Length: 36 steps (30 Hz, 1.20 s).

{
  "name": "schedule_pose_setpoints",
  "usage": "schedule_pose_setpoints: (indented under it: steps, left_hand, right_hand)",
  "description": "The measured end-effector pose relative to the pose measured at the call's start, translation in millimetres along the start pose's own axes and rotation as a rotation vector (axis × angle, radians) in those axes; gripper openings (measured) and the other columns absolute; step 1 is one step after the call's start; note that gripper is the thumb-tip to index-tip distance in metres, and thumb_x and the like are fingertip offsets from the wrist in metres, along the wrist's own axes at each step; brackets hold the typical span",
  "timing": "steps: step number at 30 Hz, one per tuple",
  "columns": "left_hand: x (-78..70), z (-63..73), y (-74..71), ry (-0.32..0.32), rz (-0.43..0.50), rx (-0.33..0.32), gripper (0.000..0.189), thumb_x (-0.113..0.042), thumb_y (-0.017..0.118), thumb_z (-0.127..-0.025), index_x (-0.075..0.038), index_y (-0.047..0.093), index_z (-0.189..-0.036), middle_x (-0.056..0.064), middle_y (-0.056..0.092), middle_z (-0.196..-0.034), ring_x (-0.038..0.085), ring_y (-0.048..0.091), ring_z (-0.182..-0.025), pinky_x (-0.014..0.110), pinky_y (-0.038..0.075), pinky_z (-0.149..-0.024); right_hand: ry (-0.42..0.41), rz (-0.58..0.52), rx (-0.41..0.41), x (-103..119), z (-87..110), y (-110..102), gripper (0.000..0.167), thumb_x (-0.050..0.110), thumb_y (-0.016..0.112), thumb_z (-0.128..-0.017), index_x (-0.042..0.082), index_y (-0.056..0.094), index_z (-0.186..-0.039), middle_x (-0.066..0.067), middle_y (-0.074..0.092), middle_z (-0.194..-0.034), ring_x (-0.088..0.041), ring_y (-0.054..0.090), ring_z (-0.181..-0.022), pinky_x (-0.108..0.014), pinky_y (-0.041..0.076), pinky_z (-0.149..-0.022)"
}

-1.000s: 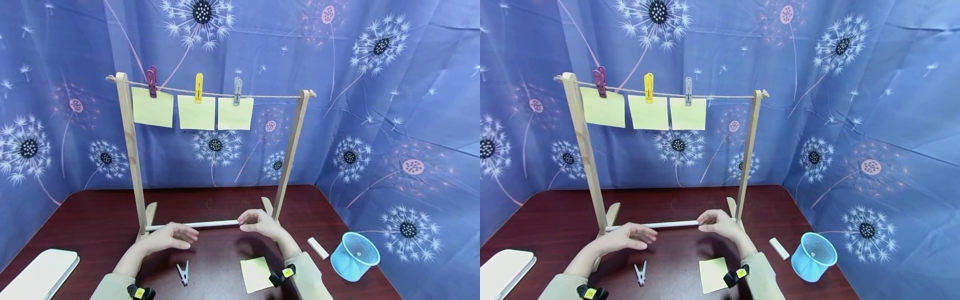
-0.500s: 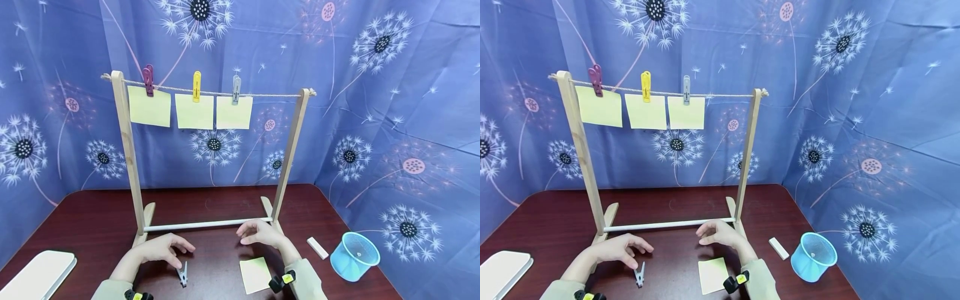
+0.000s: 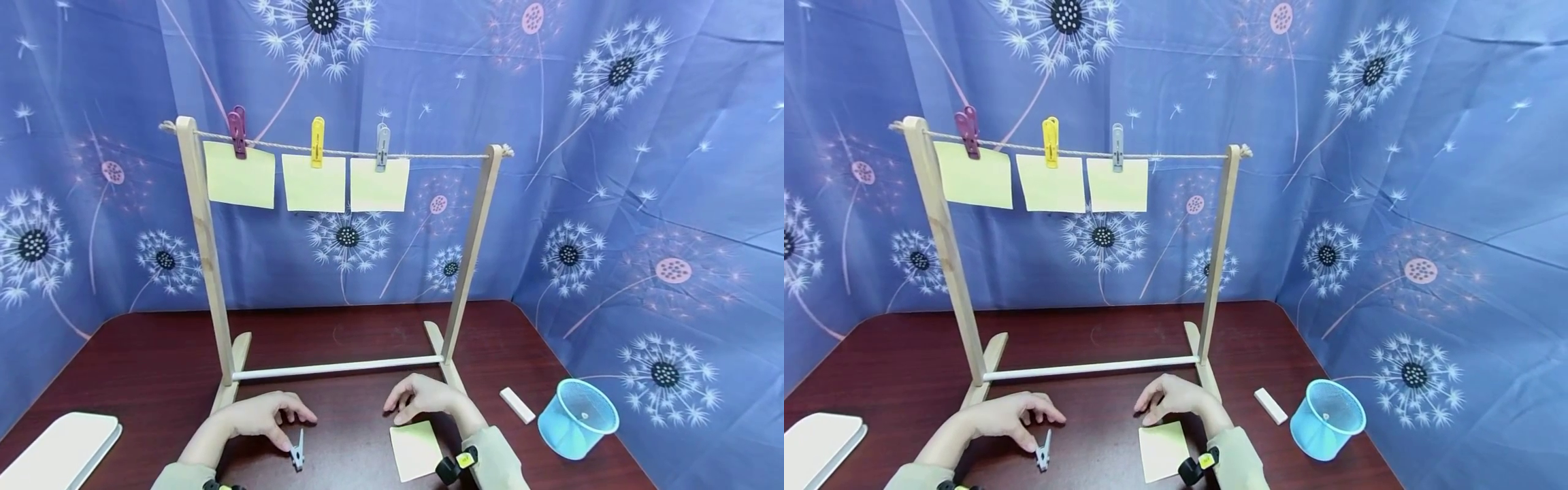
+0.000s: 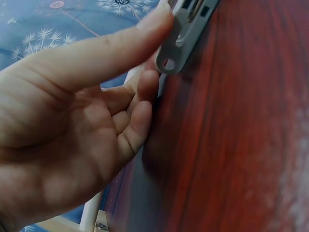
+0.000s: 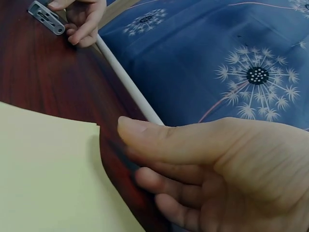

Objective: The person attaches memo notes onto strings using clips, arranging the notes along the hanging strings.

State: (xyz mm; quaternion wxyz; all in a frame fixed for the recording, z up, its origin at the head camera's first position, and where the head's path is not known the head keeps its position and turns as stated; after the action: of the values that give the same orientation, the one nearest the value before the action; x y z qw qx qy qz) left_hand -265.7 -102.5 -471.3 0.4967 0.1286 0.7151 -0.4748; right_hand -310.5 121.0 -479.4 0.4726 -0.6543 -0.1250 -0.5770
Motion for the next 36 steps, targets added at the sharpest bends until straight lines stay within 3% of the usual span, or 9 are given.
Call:
schedule_pose_setpoints:
  steps: [7, 13, 22, 36]
  left_hand:
    - [-4.7, -1.9, 1.4, 0.045, -0.029, 0.022, 0.044, -0.011, 0.081, -0.073, -0.002, 0.069, -0.115, 0.009, 0.063, -0.099, 0.003, 0.053, -0.088, 0.021, 0.045, -0.072]
    - [-3.2, -0.7, 2.5, 0.013, 0.026, 0.037, 0.043, -0.009, 0.080, -0.073, -0.001, 0.070, -0.114, 0.007, 0.061, -0.101, 0.001, 0.050, -0.088, 0.020, 0.044, -0.072]
    - [-0.9, -0.5, 5.5, 0.014, -0.001, 0.056, 0.044, -0.004, 0.080, -0.069, -0.002, 0.071, -0.112, 0.002, 0.059, -0.102, -0.001, 0.049, -0.089, 0.019, 0.044, -0.071]
    - [-2.0, -0.3, 2.0, 0.031, 0.026, 0.033, 0.032, -0.009, 0.080, -0.075, -0.002, 0.072, -0.105, 0.000, 0.060, -0.101, 0.000, 0.050, -0.090, 0.018, 0.042, -0.071]
  right_hand:
    - [-0.069, 0.197, 0.037, 9, -0.1, 4, 0.025, 0.006, 0.082, -0.075, -0.002, 0.075, -0.097, -0.017, 0.071, -0.094, 0.001, 0.053, -0.074, -0.014, 0.045, -0.069]
    - [-0.132, 0.289, 0.083, 15, 0.4, 11, 0.025, 0.008, 0.083, -0.074, -0.001, 0.076, -0.096, -0.013, 0.068, -0.092, 0.006, 0.049, -0.077, -0.014, 0.047, -0.073]
    - [-0.135, 0.313, 0.119, 18, 1.4, 17, 0.022, 0.008, 0.082, -0.074, 0.000, 0.075, -0.093, -0.013, 0.061, -0.087, 0.005, 0.045, -0.076, -0.011, 0.041, -0.070]
    - [-0.085, 0.333, 0.116, 16, 0.9, 18, 0.018, 0.009, 0.082, -0.074, 0.001, 0.072, -0.086, -0.006, 0.056, -0.086, 0.004, 0.043, -0.076, -0.011, 0.037, -0.070]
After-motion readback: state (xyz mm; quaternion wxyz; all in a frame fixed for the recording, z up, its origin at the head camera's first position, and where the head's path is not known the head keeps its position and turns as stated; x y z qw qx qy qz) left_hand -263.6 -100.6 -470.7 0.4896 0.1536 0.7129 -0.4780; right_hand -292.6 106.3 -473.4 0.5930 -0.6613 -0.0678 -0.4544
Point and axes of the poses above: each hand's wrist, its own z-axis away from the middle knuckle, its own y-axis out of the palm, x = y × z, the point moved 9 cm from there along -z, towards the middle knuckle
